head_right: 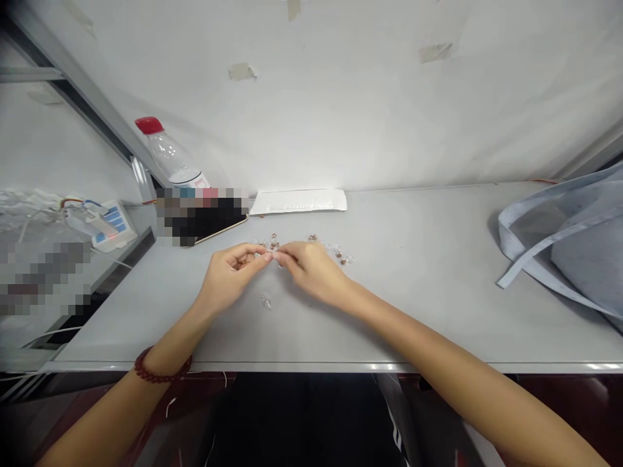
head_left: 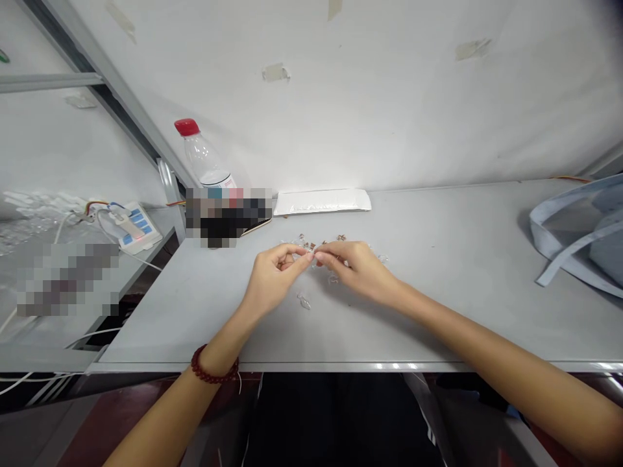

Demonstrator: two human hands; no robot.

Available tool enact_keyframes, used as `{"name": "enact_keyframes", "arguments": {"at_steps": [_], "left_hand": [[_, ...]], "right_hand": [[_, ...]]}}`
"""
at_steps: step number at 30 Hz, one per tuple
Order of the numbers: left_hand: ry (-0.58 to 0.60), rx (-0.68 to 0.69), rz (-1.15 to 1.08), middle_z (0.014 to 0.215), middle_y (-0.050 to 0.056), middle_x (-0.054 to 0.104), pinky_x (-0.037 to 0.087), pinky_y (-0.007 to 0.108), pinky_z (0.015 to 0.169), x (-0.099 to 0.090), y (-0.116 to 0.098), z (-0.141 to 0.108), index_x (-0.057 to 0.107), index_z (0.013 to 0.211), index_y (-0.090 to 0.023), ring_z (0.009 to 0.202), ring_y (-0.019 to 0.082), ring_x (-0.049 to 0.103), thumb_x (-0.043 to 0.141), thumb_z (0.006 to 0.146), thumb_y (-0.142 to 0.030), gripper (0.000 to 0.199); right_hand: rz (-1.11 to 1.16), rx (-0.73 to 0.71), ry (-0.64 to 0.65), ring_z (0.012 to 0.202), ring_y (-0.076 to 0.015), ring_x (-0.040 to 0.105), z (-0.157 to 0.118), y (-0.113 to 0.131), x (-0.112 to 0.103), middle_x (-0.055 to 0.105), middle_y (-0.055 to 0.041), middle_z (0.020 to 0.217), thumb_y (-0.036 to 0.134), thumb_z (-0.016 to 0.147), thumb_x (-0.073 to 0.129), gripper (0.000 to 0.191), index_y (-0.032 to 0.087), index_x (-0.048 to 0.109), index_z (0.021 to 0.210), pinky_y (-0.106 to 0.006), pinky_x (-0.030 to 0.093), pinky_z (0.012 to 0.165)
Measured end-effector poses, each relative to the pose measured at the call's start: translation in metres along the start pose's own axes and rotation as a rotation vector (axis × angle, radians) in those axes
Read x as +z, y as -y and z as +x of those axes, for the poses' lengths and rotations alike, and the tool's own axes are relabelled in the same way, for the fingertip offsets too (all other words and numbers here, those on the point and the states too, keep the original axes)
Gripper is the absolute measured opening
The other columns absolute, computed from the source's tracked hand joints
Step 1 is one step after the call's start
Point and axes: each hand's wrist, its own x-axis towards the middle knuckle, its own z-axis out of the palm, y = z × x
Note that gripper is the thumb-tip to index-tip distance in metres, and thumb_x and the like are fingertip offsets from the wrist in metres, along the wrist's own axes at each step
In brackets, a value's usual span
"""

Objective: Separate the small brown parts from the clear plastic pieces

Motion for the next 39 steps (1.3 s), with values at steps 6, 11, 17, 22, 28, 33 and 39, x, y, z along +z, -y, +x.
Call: {"name": "enact_keyframes", "arguments": {"at_steps": [6, 11, 17, 22, 28, 33, 39], "left_hand": [[0.005, 0.177, 0.086, 0.049, -0.006, 0.034, 0.031, 0.023, 0.053, 0.005, 0.0, -0.007, 0.076, 0.086, -0.021, 0.05, 0.01, 0.035, 0.068, 0.078, -0.032, 0.016], [0.008, 0.133, 0.1, 0.048, -0.008, 0.031, 0.027, 0.023, 0.048, 0.004, 0.001, -0.008, 0.066, 0.073, -0.018, 0.045, 0.009, 0.029, 0.062, 0.082, -0.036, 0.02], [0.157, 0.214, 0.077, 0.061, 0.001, 0.057, 0.035, 0.024, 0.057, 0.002, -0.004, -0.009, 0.057, 0.063, -0.017, 0.058, 0.012, 0.049, 0.048, 0.09, -0.028, 0.031], [0.138, 0.063, -0.16, 0.048, -0.004, 0.039, 0.027, 0.023, 0.047, 0.007, -0.003, -0.009, 0.05, 0.054, -0.017, 0.045, 0.008, 0.033, 0.052, 0.088, -0.035, 0.039], [-0.095, -0.265, -0.714, 0.046, -0.009, 0.021, 0.014, 0.018, 0.035, -0.014, -0.006, 0.008, 0.033, 0.049, -0.019, 0.036, 0.004, 0.017, 0.054, 0.082, -0.023, 0.039], [-0.082, -0.448, -0.741, 0.052, -0.006, 0.032, 0.016, 0.017, 0.033, -0.038, -0.004, 0.02, 0.049, 0.061, -0.016, 0.037, 0.005, 0.023, 0.043, 0.076, -0.016, 0.016], [-0.048, -0.277, -0.044, 0.041, -0.006, 0.032, 0.015, 0.022, 0.041, -0.023, 0.012, 0.014, 0.051, 0.045, -0.016, 0.041, 0.007, 0.025, 0.07, 0.065, -0.029, 0.03]], "right_hand": [[0.596, 0.201, 0.057, 0.061, -0.0112, 0.055, 0.001, 0.001, 0.0, 0.061, -0.0024, 0.068, 0.046, 0.088, 0.053, 0.036, 0.013, 0.067, 0.079, -0.027, 0.045, 0.064], [0.684, 0.248, 0.074, 0.057, -0.0087, 0.047, 0.001, -0.004, 0.004, 0.051, 0.0026, 0.061, 0.044, 0.08, 0.064, 0.033, 0.015, 0.061, 0.065, -0.026, 0.039, 0.058], [0.818, 0.249, 0.277, 0.054, -0.0089, 0.04, 0.002, -0.005, 0.006, 0.043, 0.0032, 0.058, 0.04, 0.086, 0.059, 0.036, 0.015, 0.058, 0.061, -0.026, 0.036, 0.053], [0.812, 0.247, 0.271, 0.054, -0.0089, 0.038, 0.0, 0.0, 0.01, 0.04, 0.0037, 0.061, 0.044, 0.09, 0.051, 0.033, 0.016, 0.056, 0.073, -0.024, 0.031, 0.05], [-0.066, -0.111, 0.019, 0.063, -0.0116, 0.045, -0.001, 0.0, 0.011, 0.053, -0.0015, 0.072, 0.032, 0.094, 0.048, 0.025, 0.014, 0.059, 0.081, -0.027, 0.035, 0.06], [-0.557, -0.175, 0.093, 0.084, -0.0204, 0.053, 0.002, -0.012, 0.019, 0.06, -0.0121, 0.094, 0.026, 0.092, 0.054, 0.016, 0.012, 0.062, 0.095, -0.029, 0.035, 0.059], [-0.506, -0.136, -0.027, 0.083, -0.019, 0.054, 0.002, -0.013, 0.013, 0.06, -0.01, 0.094, 0.02, 0.092, 0.052, 0.014, 0.013, 0.06, 0.1, -0.028, 0.037, 0.062]]}}
